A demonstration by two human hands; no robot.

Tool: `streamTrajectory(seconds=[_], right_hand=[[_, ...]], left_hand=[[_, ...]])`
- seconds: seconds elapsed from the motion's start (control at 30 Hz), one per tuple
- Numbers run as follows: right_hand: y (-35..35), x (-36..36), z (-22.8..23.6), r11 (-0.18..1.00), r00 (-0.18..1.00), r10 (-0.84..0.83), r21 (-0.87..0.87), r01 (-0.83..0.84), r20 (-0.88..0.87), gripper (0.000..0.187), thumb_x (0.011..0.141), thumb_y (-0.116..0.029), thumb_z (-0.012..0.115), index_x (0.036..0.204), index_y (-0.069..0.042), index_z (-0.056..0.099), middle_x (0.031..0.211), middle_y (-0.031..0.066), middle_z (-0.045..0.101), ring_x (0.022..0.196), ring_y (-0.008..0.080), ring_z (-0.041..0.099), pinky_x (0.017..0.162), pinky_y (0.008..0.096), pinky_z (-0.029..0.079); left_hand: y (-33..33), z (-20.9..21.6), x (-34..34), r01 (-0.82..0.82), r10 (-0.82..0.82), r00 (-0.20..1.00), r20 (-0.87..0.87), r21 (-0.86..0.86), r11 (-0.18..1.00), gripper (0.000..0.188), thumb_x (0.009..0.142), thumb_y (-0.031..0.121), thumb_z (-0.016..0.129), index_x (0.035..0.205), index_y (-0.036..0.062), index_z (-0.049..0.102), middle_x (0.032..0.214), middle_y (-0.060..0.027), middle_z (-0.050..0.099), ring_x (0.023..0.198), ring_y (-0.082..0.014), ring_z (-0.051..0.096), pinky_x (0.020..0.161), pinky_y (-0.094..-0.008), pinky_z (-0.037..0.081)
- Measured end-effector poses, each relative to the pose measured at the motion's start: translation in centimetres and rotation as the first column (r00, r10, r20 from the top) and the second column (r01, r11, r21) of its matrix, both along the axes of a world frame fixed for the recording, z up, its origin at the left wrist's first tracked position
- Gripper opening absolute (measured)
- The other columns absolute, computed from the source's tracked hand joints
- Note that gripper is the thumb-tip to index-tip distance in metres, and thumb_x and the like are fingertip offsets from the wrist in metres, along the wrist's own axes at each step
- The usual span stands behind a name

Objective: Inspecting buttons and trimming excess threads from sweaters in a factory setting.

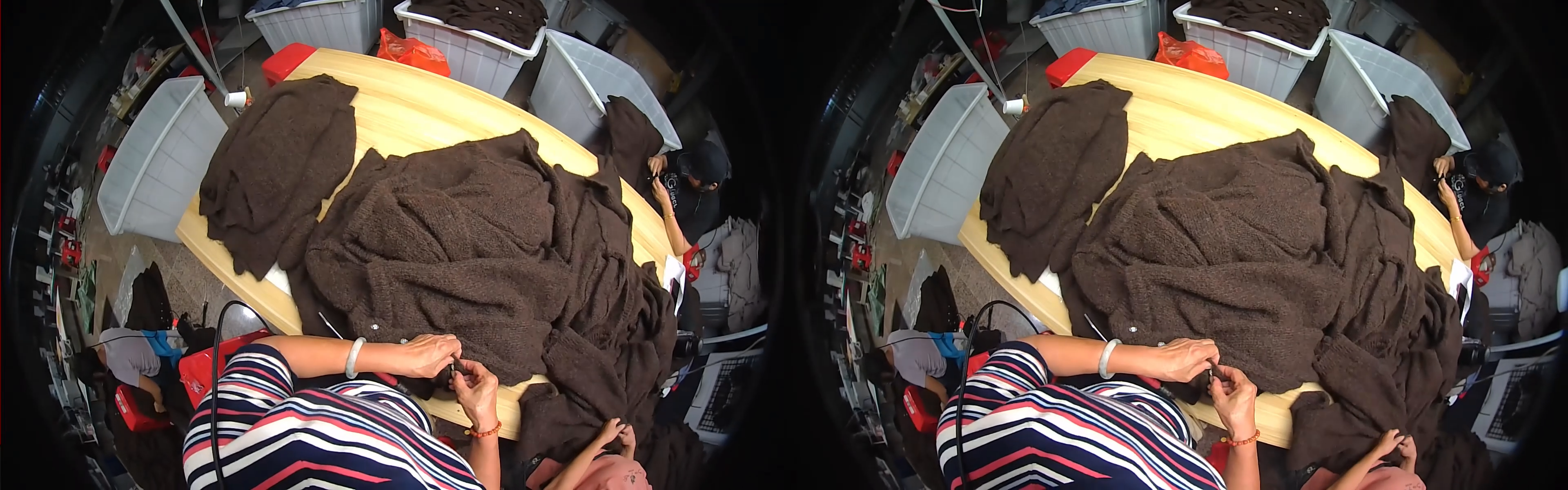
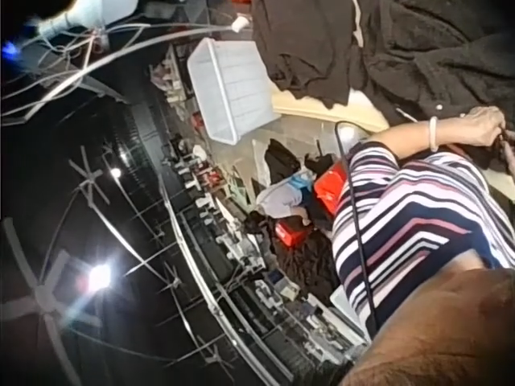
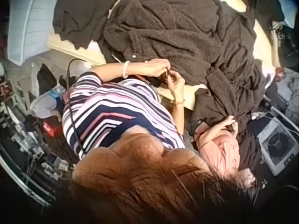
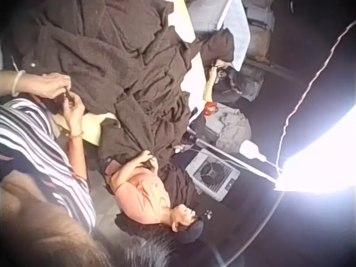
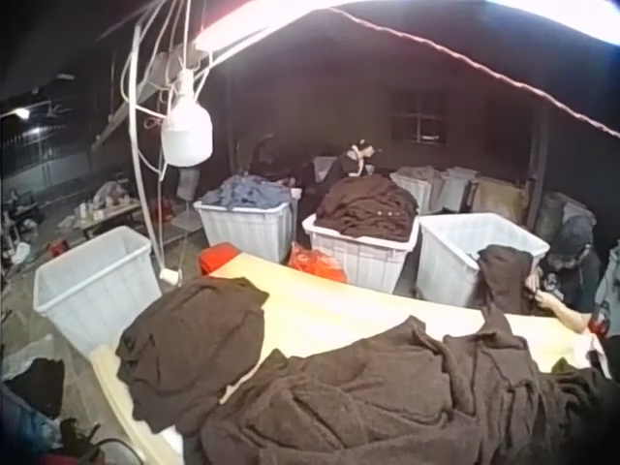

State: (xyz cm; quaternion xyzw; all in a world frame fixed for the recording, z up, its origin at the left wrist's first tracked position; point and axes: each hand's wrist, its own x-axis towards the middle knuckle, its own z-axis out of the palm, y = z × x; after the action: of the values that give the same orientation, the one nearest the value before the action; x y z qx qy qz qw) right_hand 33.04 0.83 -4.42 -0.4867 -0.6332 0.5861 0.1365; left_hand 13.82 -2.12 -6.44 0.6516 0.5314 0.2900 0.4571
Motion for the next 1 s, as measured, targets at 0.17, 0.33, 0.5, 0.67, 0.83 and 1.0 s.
streamTrajectory(seconds=[0.17,0.33,0.5,0.67,0.83,1.0], right_hand=[[-0.3,0.0,0.2,0.999,0.998,-0.048,-0.027,0.046,-0.047,0.013,0.091,0.002,0.059,0.101,0.008,0.064,0.082,0.0064,0.068,0.068,0.0098,0.065,0.063,0.0233,0.055],[-0.5,0.8,0.2,0.998,0.998,-0.055,-0.001,0.055,0.001,0.010,0.088,0.007,0.058,0.096,0.009,0.064,0.082,0.0070,0.065,0.068,0.0102,0.066,0.063,0.0232,0.054],[1.3,-0.3,2.3,0.976,0.993,-0.020,-0.217,-0.006,-0.117,0.009,0.090,-0.001,0.064,0.098,0.005,0.065,0.080,0.0027,0.065,0.068,0.0067,0.060,0.061,0.0218,0.051],[1.3,-0.6,2.9,0.917,0.954,-0.188,-0.391,0.085,-0.233,0.014,0.093,-0.015,0.068,0.092,-0.001,0.065,0.075,-0.0030,0.061,0.064,0.0033,0.054,0.057,0.0191,0.045],[0.4,0.6,2.1,0.827,0.856,-0.472,-0.442,0.348,-0.209,0.017,0.093,-0.025,0.069,0.083,-0.012,0.065,0.071,-0.0077,0.059,0.054,-0.0007,0.046,0.048,0.0155,0.034],[-0.1,1.3,2.7,0.876,0.831,-0.476,-0.235,0.421,-0.289,0.012,0.092,-0.018,0.071,0.086,-0.008,0.065,0.070,-0.0086,0.056,0.057,0.0010,0.045,0.054,0.0157,0.038]], left_hand=[[-0.2,0.0,0.1,-0.013,0.013,1.000,0.023,-0.015,1.000,0.012,0.087,0.006,0.056,0.098,0.0004,0.056,0.096,-0.0181,0.058,0.092,-0.0399,0.060,0.079,-0.0473,0.047],[0.1,-0.8,0.6,0.030,-0.031,0.997,0.066,0.023,0.999,0.010,0.086,0.006,0.058,0.094,0.0013,0.055,0.093,-0.0182,0.058,0.091,-0.0395,0.060,0.078,-0.0461,0.048],[0.5,0.4,-1.6,-0.034,0.007,0.984,0.178,0.150,0.988,0.011,0.085,0.010,0.061,0.094,0.0038,0.062,0.088,-0.0143,0.060,0.083,-0.0339,0.061,0.072,-0.0404,0.050],[0.7,2.5,-2.6,0.017,-0.026,0.979,0.202,0.047,0.999,0.018,0.084,0.013,0.069,0.096,0.0018,0.064,0.088,-0.0125,0.061,0.081,-0.0283,0.062,0.071,-0.0364,0.049],[-1.1,4.3,-4.4,0.091,-0.051,0.979,-0.197,0.198,0.976,0.059,0.075,0.028,0.080,0.123,0.0046,0.055,0.114,-0.0149,0.056,0.111,-0.0339,0.051,0.095,-0.0434,0.038],[-2.6,3.7,-7.6,0.183,-0.134,0.902,-0.411,0.084,0.979,0.052,0.064,0.006,0.077,0.112,0.0029,0.060,0.095,-0.0144,0.062,0.101,-0.0331,0.058,0.092,-0.0406,0.041]])
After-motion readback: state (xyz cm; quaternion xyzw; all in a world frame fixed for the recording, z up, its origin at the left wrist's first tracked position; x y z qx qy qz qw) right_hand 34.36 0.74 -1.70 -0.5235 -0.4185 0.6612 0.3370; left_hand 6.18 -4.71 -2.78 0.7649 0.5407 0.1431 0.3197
